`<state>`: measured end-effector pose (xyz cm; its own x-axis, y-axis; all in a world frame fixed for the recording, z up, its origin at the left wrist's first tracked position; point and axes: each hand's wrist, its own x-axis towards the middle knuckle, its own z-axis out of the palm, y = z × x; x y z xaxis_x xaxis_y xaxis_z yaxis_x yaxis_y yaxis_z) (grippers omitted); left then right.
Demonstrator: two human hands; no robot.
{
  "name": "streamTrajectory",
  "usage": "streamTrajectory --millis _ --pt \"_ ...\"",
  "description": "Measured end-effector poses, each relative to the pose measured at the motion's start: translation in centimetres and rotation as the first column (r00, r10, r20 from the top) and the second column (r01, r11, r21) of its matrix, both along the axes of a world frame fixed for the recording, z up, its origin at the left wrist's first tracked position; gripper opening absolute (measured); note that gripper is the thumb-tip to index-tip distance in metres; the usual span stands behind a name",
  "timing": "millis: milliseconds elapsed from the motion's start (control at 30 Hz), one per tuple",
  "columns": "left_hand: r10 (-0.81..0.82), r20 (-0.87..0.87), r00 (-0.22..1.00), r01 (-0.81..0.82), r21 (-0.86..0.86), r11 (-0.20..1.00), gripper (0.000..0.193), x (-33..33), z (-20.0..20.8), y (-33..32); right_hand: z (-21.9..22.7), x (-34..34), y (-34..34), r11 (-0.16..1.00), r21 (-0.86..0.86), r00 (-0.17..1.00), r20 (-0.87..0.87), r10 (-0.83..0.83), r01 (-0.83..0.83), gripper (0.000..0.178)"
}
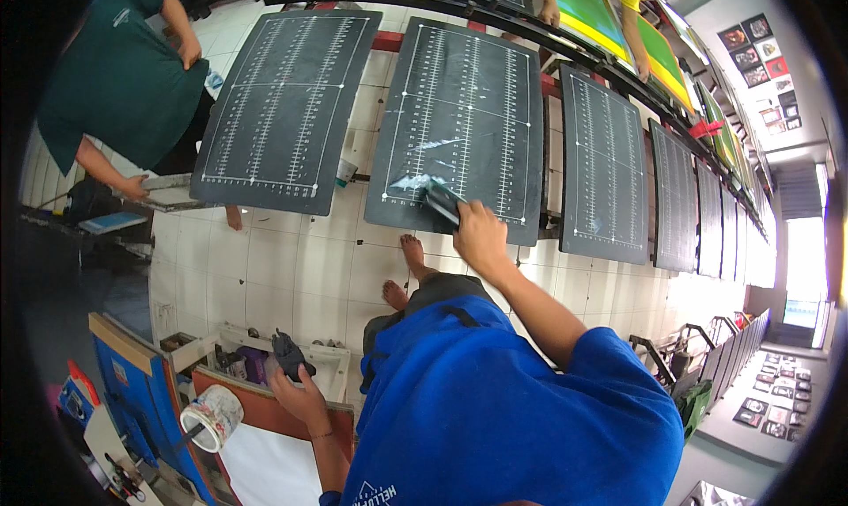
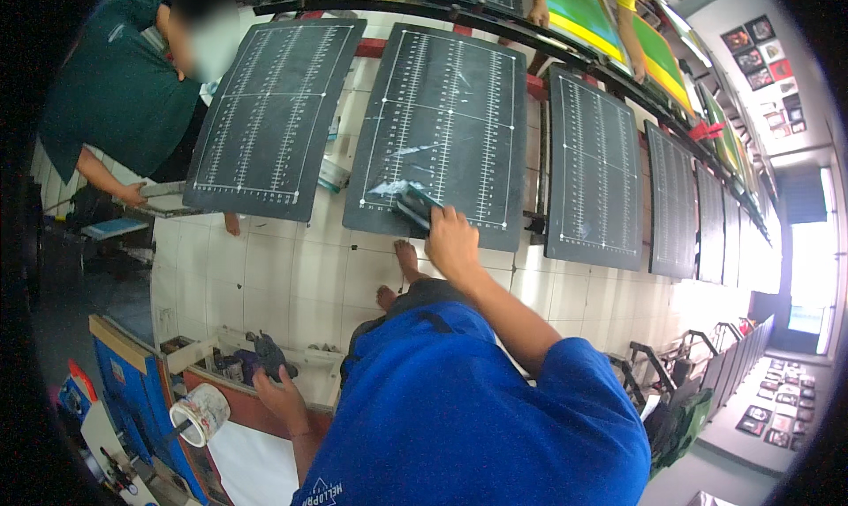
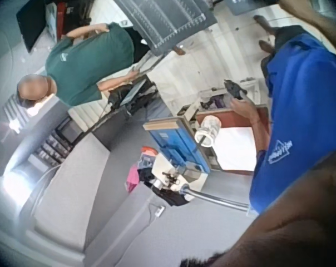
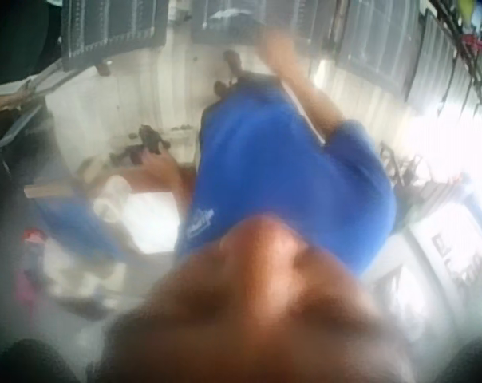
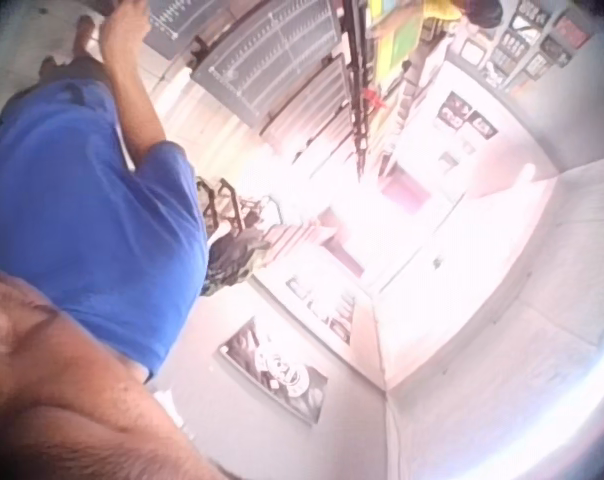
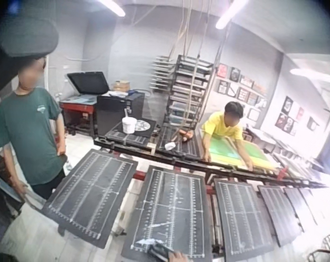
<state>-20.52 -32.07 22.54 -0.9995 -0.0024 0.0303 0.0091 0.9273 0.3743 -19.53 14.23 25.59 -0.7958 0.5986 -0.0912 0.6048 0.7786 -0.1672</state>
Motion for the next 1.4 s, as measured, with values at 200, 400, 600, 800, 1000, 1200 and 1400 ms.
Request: streamTrajectory --millis 200,400,600,800,1000,1200,1400 --pt "-0.039 -0.021 0.999 0.04 0.068 0.997 0.042 -0.4 1.2 1.0 -1.1 -8.2 10.8 0.972 0.178 0.986 -0.097 -0.137 0.152 0.02" --pt "-0.057 -0.091 0.994 0.059 0.014 0.998 0.041 -0.2 0.5 0.2 -2.1 -7.4 1.7 0.982 0.131 0.989 -0.038 0.14 -0.134 0.021" --pt "-0.095 -0.062 0.993 0.096 0.015 0.995 0.039 -0.3 1.2 0.5 -1.9 0.6 1.5 0.929 0.099 0.913 -0.171 0.37 -0.357 0.043" --pt "-0.056 -0.026 0.998 0.056 0.018 0.998 0.04 -0.1 1.3 0.6 0.3 8.7 11.4 0.947 0.127 0.947 -0.092 0.307 -0.294 0.057" --pt "-0.019 0.004 1.0 0.019 0.003 1.0 0.041 -0.2 1.0 0.7 -0.4 4.6 7.5 0.778 0.091 0.768 -0.123 0.628 -0.621 0.057" --pt "-0.003 -0.083 0.997 0.0 -0.039 0.999 0.039 -0.2 1.5 1.0 -0.7 -4.5 4.5 0.635 0.106 0.619 -0.152 0.77 -0.765 0.05" --pt "0.06 -0.127 0.99 -0.072 -0.089 0.993 0.039 0.1 1.5 1.4 -1.2 -1.1 12.0 0.646 0.141 0.631 -0.138 0.763 -0.75 0.052"
